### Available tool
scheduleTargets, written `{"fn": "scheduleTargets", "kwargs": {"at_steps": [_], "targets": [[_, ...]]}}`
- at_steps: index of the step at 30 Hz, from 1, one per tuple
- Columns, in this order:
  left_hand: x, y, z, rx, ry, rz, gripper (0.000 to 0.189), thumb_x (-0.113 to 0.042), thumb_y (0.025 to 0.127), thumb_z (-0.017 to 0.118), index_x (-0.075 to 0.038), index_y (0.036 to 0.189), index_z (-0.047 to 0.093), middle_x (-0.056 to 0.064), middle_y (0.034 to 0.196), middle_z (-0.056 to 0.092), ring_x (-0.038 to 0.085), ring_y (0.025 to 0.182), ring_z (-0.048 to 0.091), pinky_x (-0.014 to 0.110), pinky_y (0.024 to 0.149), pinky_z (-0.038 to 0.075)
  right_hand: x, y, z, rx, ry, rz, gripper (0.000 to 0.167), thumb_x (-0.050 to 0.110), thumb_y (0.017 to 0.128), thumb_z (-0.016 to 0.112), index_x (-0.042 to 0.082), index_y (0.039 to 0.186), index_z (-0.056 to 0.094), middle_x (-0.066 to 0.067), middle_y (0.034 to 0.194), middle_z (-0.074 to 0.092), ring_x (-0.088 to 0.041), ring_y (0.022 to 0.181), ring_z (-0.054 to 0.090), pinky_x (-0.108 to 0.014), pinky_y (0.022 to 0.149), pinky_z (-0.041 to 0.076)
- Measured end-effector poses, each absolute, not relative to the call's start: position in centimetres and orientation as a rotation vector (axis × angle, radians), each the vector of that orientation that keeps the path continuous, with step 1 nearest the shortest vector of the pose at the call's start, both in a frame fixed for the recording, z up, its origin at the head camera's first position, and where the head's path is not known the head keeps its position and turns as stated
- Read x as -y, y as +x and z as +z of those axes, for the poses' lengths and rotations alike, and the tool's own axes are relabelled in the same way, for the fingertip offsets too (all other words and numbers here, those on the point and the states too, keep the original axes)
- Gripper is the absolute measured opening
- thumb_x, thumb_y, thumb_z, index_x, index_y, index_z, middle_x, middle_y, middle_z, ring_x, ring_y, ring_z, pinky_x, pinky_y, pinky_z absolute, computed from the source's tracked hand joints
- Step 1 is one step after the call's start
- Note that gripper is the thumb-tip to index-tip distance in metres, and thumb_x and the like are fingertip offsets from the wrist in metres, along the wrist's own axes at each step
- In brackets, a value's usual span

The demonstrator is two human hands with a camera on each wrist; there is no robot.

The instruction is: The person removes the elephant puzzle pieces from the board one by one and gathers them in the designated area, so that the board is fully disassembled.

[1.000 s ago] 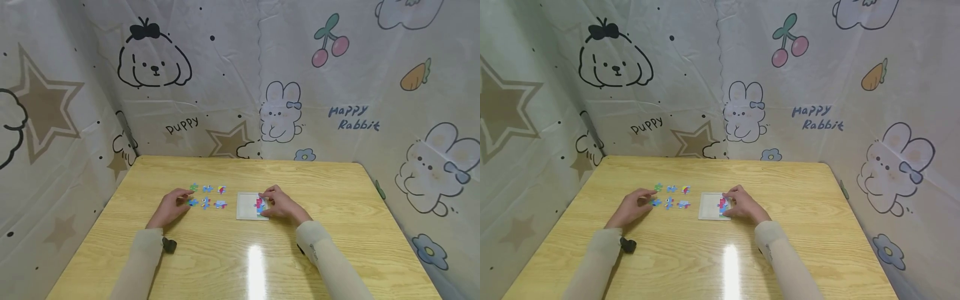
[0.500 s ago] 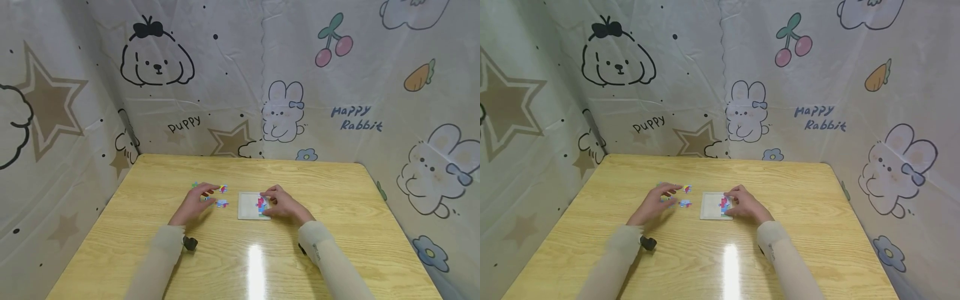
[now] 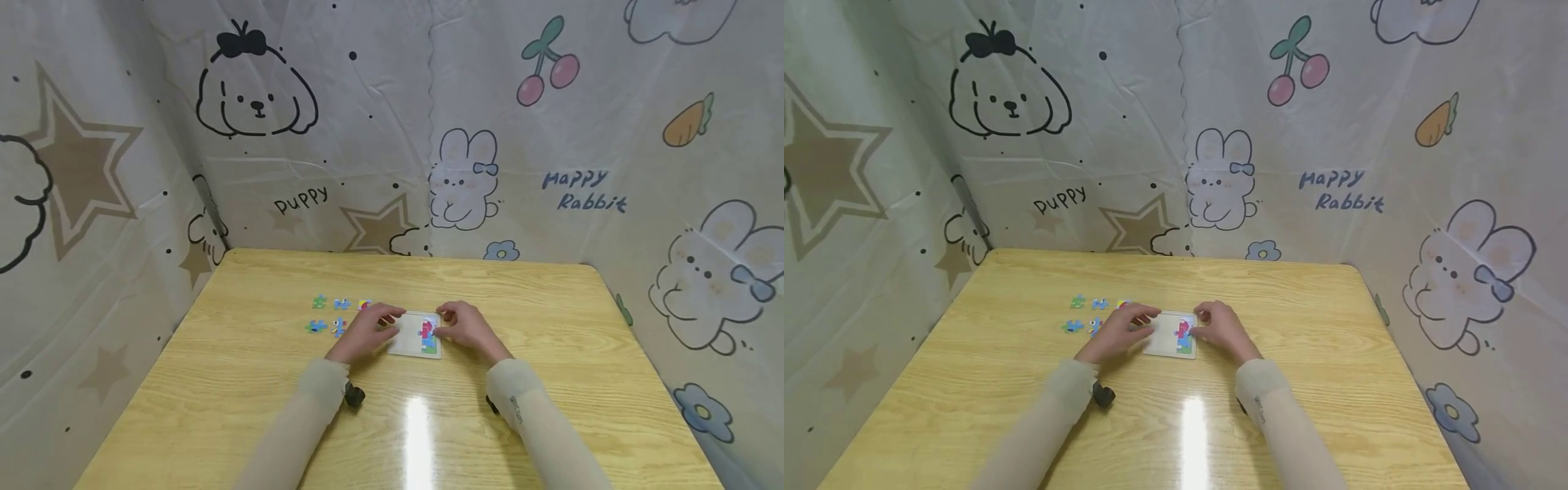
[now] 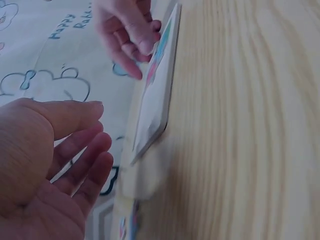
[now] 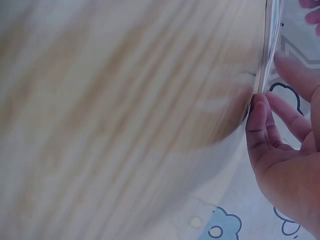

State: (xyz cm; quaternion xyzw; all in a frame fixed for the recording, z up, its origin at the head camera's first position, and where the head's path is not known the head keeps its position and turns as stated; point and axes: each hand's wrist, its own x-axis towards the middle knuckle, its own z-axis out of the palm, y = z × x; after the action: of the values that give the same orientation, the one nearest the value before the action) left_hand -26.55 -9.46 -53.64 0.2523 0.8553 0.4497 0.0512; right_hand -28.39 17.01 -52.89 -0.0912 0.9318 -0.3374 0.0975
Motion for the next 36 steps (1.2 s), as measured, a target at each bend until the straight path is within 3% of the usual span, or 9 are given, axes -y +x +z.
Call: {"fn": "scheduleTargets", "kwargs": {"at_steps": [12,21,36], "targets": [[5.3,-27.0,-54.6,-2.674,0.684,1.199,0.038,-0.013,0.1,0.069,-0.007,0.137,0.066,0.008,0.127,0.071,0.024,0.115,0.067,0.041,0.102,0.055,-16.6,-28.8,-53.4,-2.757,-0.281,-0.925,0.05,0.023,0.085,0.087,0.006,0.13,0.072,-0.01,0.116,0.07,-0.024,0.104,0.061,-0.044,0.097,0.053],[3.6,-27.4,-54.8,-2.727,0.635,1.196,0.031,-0.01,0.098,0.069,-0.004,0.128,0.071,0.004,0.109,0.076,0.015,0.096,0.069,0.033,0.09,0.058,-17.0,-29.2,-53.4,-2.763,-0.247,-0.9,0.05,0.023,0.086,0.087,0.01,0.132,0.071,-0.009,0.119,0.07,-0.023,0.106,0.061,-0.043,0.097,0.054],[3.0,-27.4,-55.2,-2.692,0.568,1.316,0.036,-0.002,0.093,0.071,-0.003,0.129,0.07,0.007,0.113,0.075,0.016,0.095,0.065,0.031,0.088,0.056,-16.8,-29.1,-53.4,-2.751,-0.222,-0.923,0.05,0.021,0.086,0.087,0.009,0.132,0.071,-0.012,0.128,0.07,-0.026,0.112,0.064,-0.044,0.101,0.055]]}}
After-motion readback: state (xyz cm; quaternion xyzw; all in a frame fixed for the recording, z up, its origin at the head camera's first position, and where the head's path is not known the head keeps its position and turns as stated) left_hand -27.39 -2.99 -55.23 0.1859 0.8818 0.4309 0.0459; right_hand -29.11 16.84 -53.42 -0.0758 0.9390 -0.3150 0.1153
